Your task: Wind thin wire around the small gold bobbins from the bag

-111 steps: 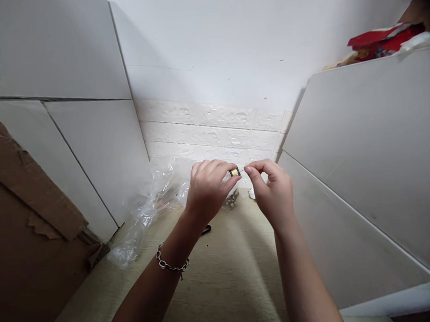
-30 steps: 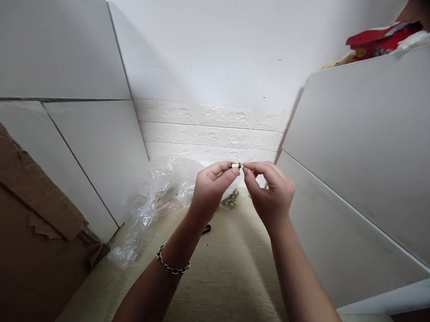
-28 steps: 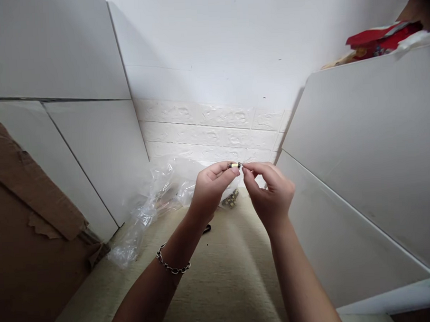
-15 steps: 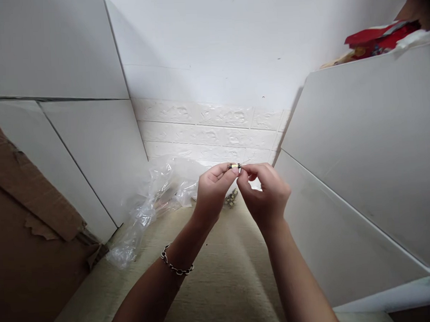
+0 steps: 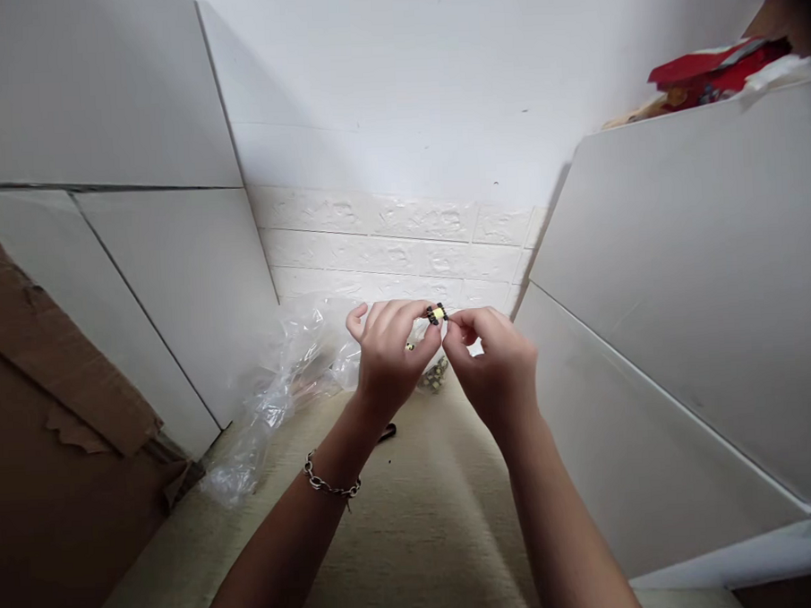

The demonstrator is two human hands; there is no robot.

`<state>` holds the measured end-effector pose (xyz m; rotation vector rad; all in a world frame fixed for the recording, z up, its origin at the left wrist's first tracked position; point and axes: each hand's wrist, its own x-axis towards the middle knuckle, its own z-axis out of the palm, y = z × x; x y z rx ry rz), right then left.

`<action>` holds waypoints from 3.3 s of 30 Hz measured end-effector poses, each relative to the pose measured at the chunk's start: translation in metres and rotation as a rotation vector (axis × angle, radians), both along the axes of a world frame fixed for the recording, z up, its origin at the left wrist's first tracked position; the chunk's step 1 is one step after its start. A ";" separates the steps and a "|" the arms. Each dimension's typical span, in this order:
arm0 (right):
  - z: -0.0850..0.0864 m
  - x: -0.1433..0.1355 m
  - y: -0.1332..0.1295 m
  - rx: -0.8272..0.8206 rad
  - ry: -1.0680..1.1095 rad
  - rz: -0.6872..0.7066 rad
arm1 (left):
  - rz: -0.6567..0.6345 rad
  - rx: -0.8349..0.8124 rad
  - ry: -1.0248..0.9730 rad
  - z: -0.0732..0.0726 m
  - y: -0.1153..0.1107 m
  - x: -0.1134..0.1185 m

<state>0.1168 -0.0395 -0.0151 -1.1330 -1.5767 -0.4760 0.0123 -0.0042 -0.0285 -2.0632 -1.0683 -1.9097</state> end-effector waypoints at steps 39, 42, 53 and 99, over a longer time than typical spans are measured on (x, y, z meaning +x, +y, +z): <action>-0.006 0.021 0.018 -0.298 -0.108 0.195 | -0.724 -0.725 0.105 0.009 0.022 -0.027; -0.002 0.021 0.012 -0.281 -0.106 0.202 | -0.892 -0.870 0.000 0.007 0.025 -0.027; -0.001 0.025 0.011 -0.202 -0.098 0.119 | -1.277 -1.245 -0.591 -0.005 0.023 -0.004; -0.011 0.004 0.016 -0.042 -0.104 -0.053 | -0.723 -0.571 -0.692 -0.007 0.004 0.022</action>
